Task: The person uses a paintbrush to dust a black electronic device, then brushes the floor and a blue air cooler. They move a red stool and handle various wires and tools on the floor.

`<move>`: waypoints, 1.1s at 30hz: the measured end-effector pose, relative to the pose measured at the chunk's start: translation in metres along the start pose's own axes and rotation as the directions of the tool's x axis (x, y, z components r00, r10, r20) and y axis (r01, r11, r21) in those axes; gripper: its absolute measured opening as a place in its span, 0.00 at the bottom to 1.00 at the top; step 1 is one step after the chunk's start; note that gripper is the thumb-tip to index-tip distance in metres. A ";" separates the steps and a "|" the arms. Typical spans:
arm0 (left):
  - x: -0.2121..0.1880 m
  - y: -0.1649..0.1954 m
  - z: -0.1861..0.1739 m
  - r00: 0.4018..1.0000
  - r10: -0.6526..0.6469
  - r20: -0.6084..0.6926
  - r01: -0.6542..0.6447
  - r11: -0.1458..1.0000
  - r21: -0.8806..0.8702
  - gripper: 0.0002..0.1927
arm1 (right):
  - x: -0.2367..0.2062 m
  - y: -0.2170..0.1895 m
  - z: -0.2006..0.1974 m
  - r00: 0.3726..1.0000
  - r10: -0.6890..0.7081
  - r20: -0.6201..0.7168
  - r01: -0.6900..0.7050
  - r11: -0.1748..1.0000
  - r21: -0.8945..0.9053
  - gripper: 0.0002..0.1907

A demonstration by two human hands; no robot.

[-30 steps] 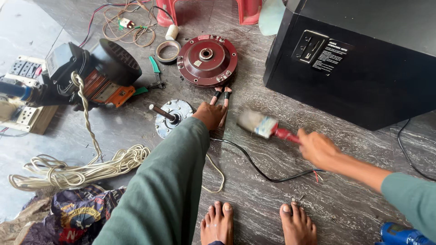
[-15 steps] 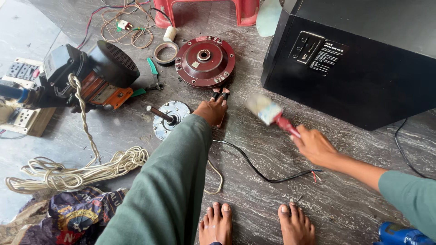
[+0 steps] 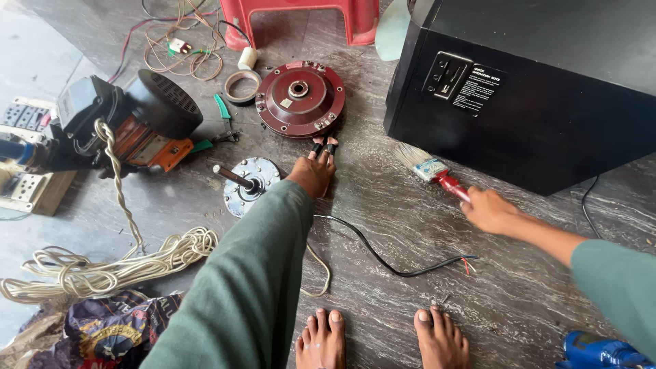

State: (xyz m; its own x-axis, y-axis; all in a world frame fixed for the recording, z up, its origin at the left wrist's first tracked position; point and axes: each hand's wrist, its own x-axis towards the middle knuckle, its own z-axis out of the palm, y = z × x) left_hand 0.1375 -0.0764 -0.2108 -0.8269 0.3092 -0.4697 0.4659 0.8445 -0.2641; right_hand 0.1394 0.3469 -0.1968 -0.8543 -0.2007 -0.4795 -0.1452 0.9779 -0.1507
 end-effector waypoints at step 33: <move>-0.003 0.009 -0.024 0.990 0.005 0.138 -0.009 0.999 0.032 0.38 | -0.065 0.034 0.022 0.996 0.087 0.021 -0.087 0.996 0.033 0.18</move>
State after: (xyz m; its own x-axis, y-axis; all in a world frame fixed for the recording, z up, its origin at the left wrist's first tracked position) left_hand 0.1366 -0.0594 -0.1913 -0.7730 0.2499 -0.5831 0.4836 0.8270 -0.2867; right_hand 0.2014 0.3920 -0.1898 -0.8531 -0.1164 -0.5087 -0.0535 0.9892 -0.1367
